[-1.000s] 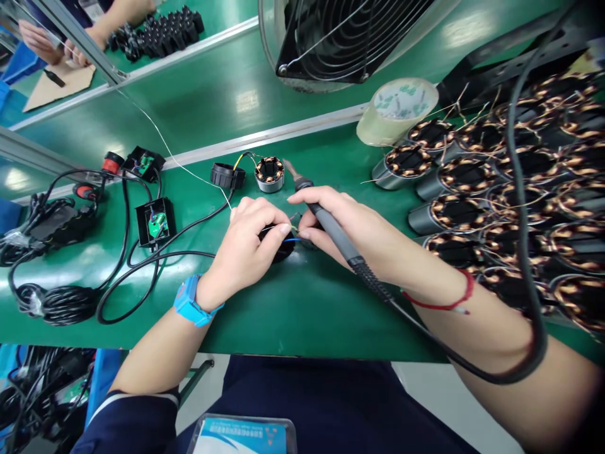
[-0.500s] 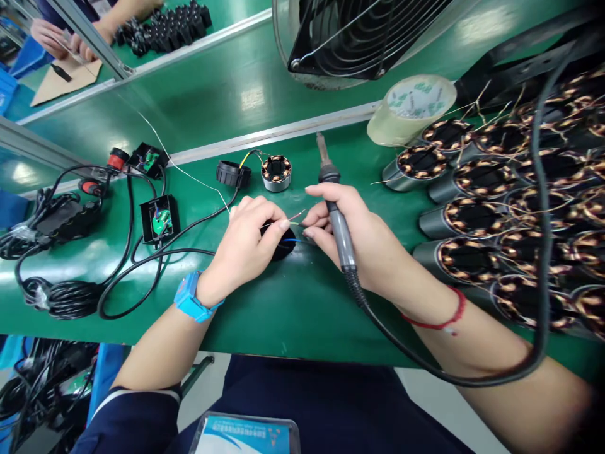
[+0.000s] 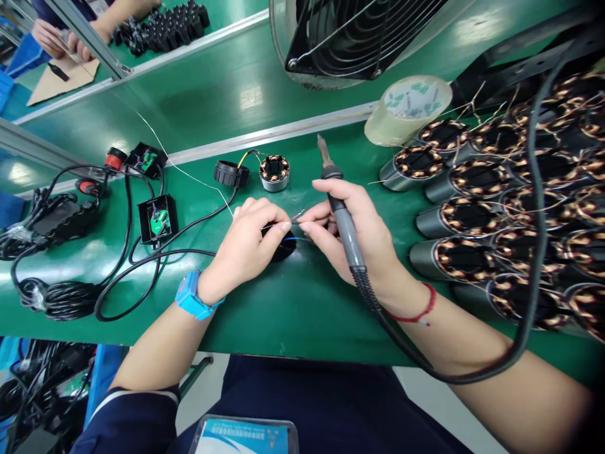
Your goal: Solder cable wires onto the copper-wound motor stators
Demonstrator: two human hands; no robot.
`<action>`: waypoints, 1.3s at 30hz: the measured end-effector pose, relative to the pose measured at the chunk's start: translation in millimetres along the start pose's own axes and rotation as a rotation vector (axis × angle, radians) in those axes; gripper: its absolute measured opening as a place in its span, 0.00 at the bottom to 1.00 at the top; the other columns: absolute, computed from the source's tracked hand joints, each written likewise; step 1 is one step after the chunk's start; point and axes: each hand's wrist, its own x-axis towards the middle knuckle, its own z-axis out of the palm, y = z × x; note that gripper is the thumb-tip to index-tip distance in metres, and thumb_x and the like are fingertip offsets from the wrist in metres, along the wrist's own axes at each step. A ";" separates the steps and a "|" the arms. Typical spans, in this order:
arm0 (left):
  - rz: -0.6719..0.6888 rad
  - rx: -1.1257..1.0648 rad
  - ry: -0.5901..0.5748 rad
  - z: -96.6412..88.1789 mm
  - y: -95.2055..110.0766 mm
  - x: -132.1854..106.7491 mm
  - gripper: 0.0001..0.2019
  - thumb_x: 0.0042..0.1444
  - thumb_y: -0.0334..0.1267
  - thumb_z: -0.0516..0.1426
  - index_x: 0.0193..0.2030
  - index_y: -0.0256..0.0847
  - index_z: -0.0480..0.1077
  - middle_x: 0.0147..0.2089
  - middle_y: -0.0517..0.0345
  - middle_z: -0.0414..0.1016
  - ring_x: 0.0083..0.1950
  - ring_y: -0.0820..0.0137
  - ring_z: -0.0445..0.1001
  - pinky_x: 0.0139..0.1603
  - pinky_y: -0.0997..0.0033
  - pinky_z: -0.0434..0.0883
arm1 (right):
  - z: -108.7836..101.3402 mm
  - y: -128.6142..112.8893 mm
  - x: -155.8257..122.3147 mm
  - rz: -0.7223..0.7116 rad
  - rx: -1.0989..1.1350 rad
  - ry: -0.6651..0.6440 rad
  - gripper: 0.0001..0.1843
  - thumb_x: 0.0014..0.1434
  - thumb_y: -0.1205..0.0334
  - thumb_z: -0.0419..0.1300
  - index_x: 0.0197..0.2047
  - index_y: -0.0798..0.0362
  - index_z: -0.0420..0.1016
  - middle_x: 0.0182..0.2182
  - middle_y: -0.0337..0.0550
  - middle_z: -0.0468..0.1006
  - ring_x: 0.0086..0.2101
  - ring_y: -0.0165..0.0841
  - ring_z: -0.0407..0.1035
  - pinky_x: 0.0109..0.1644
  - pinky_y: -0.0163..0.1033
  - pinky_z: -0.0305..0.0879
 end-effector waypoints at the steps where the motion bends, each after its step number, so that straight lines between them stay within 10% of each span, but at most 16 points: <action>1: -0.002 -0.006 0.008 0.3 -1.0 0.0 0.08 0.63 0.34 0.53 0.32 0.40 0.68 0.34 0.61 0.71 0.39 0.69 0.65 0.49 0.64 0.60 | -2.7 0.0 0.6 -0.014 -0.039 0.012 0.24 0.62 0.68 0.60 0.58 0.45 0.61 0.38 0.37 0.76 0.36 0.34 0.73 0.43 0.41 0.73; 8: -0.133 -0.133 0.120 4.4 -7.9 2.8 0.09 0.64 0.38 0.52 0.36 0.41 0.71 0.39 0.60 0.77 0.43 0.68 0.71 0.51 0.64 0.64 | -22.1 13.3 6.6 0.080 -0.231 -0.137 0.18 0.64 0.65 0.56 0.57 0.47 0.64 0.42 0.42 0.77 0.41 0.40 0.73 0.47 0.49 0.70; 17: -0.175 -0.441 -0.279 -5.8 -0.1 3.1 0.11 0.62 0.37 0.53 0.29 0.38 0.70 0.31 0.60 0.76 0.33 0.73 0.72 0.40 0.71 0.68 | -19.9 18.5 9.3 0.157 0.278 -0.250 0.21 0.62 0.63 0.63 0.56 0.48 0.61 0.33 0.37 0.75 0.29 0.29 0.70 0.30 0.32 0.68; 27: 0.035 -0.032 -0.110 -5.9 7.2 -3.3 0.12 0.66 0.36 0.49 0.31 0.41 0.67 0.30 0.61 0.70 0.41 0.68 0.65 0.50 0.62 0.59 | -31.8 -5.8 13.0 0.109 0.168 -0.498 0.19 0.66 0.66 0.56 0.59 0.47 0.60 0.33 0.36 0.69 0.26 0.25 0.63 0.29 0.30 0.64; 39: 0.004 -0.060 -0.094 -5.3 1.5 -0.5 0.13 0.65 0.36 0.50 0.30 0.41 0.68 0.31 0.61 0.72 0.41 0.68 0.65 0.49 0.63 0.59 | -20.8 0.6 8.7 0.054 0.103 -0.373 0.30 0.63 0.68 0.59 0.64 0.45 0.54 0.39 0.38 0.71 0.33 0.29 0.68 0.38 0.34 0.68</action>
